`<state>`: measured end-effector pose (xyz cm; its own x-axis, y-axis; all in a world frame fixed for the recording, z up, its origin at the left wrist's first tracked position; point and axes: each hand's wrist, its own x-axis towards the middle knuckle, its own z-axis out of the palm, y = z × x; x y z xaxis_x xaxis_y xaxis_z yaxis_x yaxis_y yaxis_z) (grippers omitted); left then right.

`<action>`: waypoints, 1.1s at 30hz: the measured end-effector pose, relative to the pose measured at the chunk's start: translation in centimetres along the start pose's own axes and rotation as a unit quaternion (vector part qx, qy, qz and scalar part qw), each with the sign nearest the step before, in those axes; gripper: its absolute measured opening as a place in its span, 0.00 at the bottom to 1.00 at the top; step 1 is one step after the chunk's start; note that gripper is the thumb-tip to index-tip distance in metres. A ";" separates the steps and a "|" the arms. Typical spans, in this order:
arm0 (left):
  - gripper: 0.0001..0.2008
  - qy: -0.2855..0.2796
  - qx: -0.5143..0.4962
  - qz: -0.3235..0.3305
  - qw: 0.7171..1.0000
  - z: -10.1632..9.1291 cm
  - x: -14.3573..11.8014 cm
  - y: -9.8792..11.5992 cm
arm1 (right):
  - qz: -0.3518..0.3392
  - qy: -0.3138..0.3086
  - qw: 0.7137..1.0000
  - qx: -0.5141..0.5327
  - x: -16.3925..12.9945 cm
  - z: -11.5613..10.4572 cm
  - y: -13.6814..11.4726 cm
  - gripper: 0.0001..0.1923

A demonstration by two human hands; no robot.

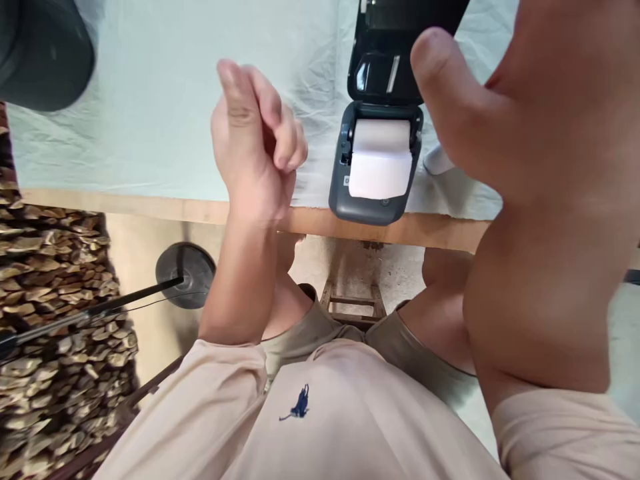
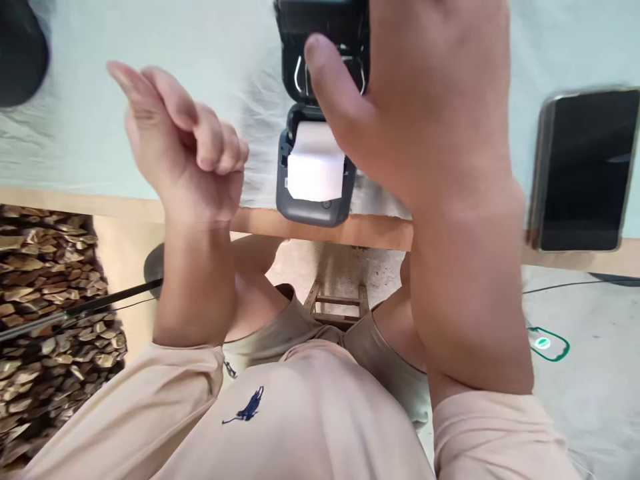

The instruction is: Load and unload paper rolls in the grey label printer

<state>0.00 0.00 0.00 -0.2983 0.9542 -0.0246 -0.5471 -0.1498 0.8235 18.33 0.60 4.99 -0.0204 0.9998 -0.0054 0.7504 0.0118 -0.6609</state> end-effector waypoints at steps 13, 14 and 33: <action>0.35 -0.089 0.118 -0.083 0.986 -1.4 -0.7 -0.4 | -0.253 0.147 0.955 -0.047 -8.0 3.5 3.9 0.16; 0.35 -0.119 0.130 -0.082 0.981 -1.4 -0.8 -0.2 | -0.223 0.152 0.963 -0.005 -8.5 3.7 4.3 0.15; 0.20 -0.170 0.341 -0.030 0.924 -2.4 -2.6 -2.7 | 0.059 -0.021 0.962 0.267 -8.9 5.6 4.8 0.23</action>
<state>0.36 -2.71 -3.49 0.0422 0.9991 0.0022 0.1007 -0.0064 0.9949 18.42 -8.33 -2.27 0.0096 0.9918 -0.1272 0.3027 -0.1241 -0.9450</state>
